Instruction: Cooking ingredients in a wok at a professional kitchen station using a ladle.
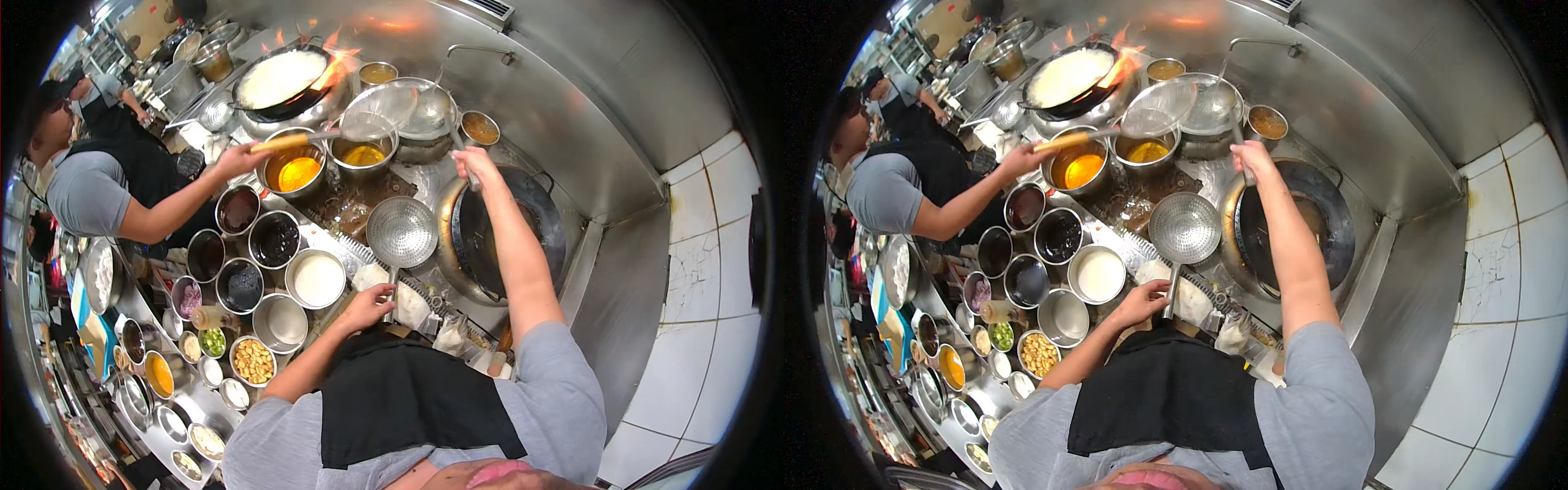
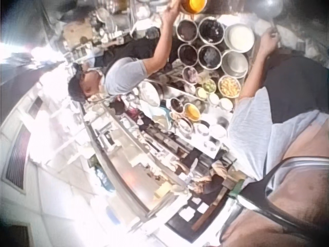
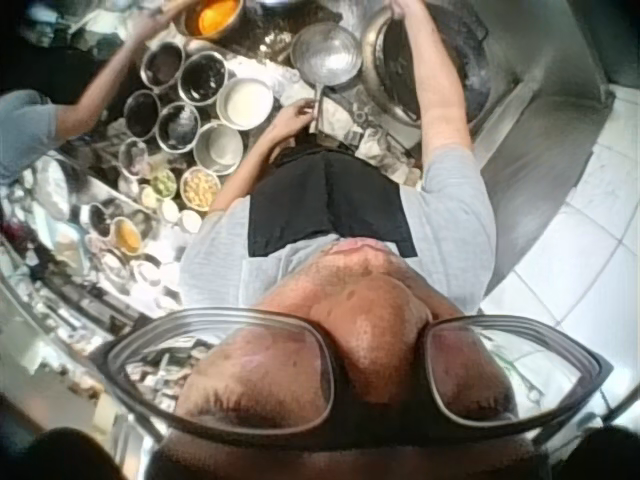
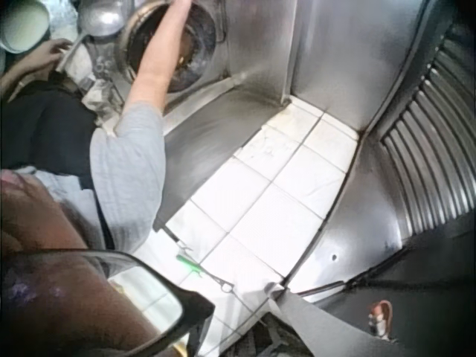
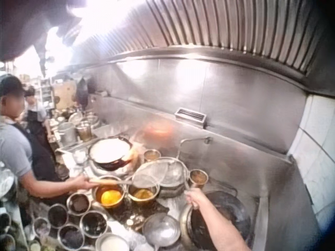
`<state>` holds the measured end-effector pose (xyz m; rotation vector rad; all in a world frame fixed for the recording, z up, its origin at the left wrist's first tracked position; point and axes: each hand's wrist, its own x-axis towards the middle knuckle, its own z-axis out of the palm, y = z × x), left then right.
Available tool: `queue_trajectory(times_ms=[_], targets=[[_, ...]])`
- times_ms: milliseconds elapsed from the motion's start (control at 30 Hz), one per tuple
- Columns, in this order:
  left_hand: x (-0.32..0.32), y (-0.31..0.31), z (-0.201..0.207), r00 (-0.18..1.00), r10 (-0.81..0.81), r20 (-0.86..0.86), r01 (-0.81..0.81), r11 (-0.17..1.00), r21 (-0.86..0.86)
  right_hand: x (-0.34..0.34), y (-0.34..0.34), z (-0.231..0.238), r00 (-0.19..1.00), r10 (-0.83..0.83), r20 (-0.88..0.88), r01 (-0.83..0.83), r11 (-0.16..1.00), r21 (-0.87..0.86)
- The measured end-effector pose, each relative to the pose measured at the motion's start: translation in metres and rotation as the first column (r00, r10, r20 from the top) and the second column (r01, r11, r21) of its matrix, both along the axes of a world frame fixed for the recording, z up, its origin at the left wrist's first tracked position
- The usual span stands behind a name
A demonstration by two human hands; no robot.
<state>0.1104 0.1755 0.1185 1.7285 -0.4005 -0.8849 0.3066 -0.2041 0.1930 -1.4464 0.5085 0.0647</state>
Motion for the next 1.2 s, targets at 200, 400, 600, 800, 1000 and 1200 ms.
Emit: queue_trajectory(times_ms=[200, 400, 600, 800, 1000, 1200], targets=[[-0.003, -0.011, 0.003, 0.999, -0.043, 0.015, 0.043, 0.998, -0.053, -0.048, -0.008, -0.003, 0.994, -0.094, 0.058, -0.037, 0.211, 0.977], [-0.019, -0.035, 0.013, 0.987, -0.163, -0.011, 0.162, 0.986, -0.04, -0.196, -0.023, 0.045, 0.937, -0.265, 0.226, -0.109, 0.391, 0.914], [-0.038, -0.077, 0.02, 0.919, -0.394, -0.025, 0.391, 0.916, -0.086, -0.335, -0.015, 0.085, 0.879, -0.457, 0.134, 0.305, 0.757, 0.577], [-0.044, -0.097, 0.044, 0.891, -0.453, -0.017, 0.451, 0.89, -0.073, -0.412, -0.033, 0.065, 0.902, -0.429, -0.046, 0.425, 0.864, 0.27], [-0.048, -0.078, 0.038, 0.924, -0.373, -0.086, 0.358, 0.922, -0.15, -0.369, -0.025, 0.051, 0.94, -0.327, -0.1, 0.24, 0.839, -0.488], [-0.05, -0.059, 0.047, 0.95, -0.289, -0.117, 0.275, 0.953, -0.123, -0.191, -0.044, 0.032, 0.99, -0.107, 0.091, 0.126, 0.963, -0.238]])
